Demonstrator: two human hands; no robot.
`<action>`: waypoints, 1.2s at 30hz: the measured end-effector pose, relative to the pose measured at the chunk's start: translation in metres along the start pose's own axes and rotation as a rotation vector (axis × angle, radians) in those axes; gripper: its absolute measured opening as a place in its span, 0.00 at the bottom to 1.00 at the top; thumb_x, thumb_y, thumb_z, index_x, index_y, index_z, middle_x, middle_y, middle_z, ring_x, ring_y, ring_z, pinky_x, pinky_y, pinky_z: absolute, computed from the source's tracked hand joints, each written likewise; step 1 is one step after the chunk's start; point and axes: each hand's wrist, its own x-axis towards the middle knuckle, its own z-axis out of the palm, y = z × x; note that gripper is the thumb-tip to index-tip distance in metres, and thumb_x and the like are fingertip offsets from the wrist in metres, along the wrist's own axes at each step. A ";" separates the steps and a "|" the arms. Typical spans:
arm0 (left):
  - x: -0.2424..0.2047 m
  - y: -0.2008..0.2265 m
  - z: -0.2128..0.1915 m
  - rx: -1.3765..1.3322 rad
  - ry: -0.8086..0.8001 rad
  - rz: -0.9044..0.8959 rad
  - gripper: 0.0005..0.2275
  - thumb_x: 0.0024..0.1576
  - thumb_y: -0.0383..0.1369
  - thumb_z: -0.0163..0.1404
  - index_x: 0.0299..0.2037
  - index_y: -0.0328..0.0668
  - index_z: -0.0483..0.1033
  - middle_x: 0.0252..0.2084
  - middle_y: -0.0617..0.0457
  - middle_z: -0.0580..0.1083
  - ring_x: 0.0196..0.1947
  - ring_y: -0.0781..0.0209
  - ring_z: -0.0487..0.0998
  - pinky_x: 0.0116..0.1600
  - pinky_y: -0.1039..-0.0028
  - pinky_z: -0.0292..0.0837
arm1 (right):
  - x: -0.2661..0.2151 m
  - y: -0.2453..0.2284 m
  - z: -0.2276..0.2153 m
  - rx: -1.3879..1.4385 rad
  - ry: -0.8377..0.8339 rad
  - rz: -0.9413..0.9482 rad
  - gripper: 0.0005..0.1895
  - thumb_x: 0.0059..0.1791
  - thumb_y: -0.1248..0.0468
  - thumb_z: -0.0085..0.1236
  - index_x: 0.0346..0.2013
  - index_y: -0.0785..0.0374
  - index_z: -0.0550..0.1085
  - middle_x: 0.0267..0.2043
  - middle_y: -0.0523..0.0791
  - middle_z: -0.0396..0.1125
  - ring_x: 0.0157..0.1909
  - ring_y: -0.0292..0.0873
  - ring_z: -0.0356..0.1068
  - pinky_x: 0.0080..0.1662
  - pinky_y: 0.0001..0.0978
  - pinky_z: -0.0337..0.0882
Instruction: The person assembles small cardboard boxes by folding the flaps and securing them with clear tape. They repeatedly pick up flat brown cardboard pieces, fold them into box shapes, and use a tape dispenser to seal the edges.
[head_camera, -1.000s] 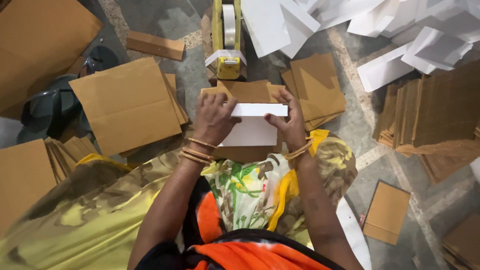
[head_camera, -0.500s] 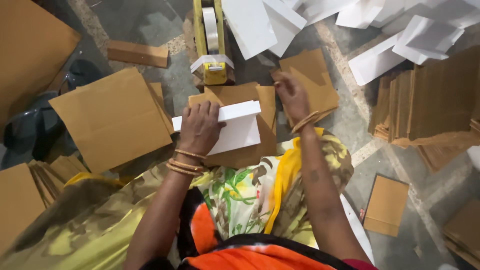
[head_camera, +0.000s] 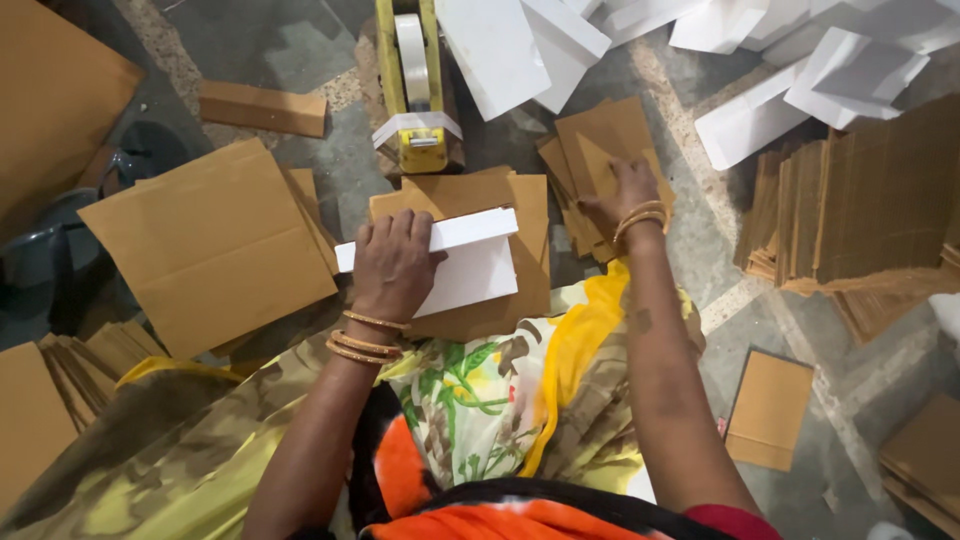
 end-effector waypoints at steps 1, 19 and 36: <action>-0.001 0.000 0.000 0.005 0.008 -0.002 0.20 0.47 0.41 0.63 0.44 0.43 0.71 0.39 0.52 0.70 0.42 0.51 0.71 0.47 0.60 0.62 | 0.002 0.004 0.002 0.031 0.008 -0.029 0.42 0.39 0.48 0.74 0.62 0.62 0.70 0.67 0.56 0.58 0.68 0.58 0.60 0.67 0.45 0.63; -0.005 0.000 0.004 -0.027 0.036 0.005 0.19 0.48 0.40 0.62 0.45 0.44 0.71 0.41 0.51 0.70 0.44 0.50 0.72 0.54 0.59 0.62 | 0.055 0.057 0.032 0.001 0.065 -0.096 0.23 0.56 0.53 0.47 0.62 0.56 0.76 0.50 0.61 0.71 0.53 0.67 0.69 0.56 0.57 0.69; 0.003 -0.025 -0.014 -0.223 -0.356 0.044 0.20 0.52 0.41 0.57 0.54 0.44 0.74 0.46 0.45 0.79 0.48 0.43 0.78 0.54 0.53 0.69 | -0.173 -0.103 -0.012 0.307 0.348 -0.867 0.21 0.49 0.52 0.64 0.50 0.60 0.73 0.55 0.50 0.67 0.55 0.57 0.65 0.56 0.42 0.62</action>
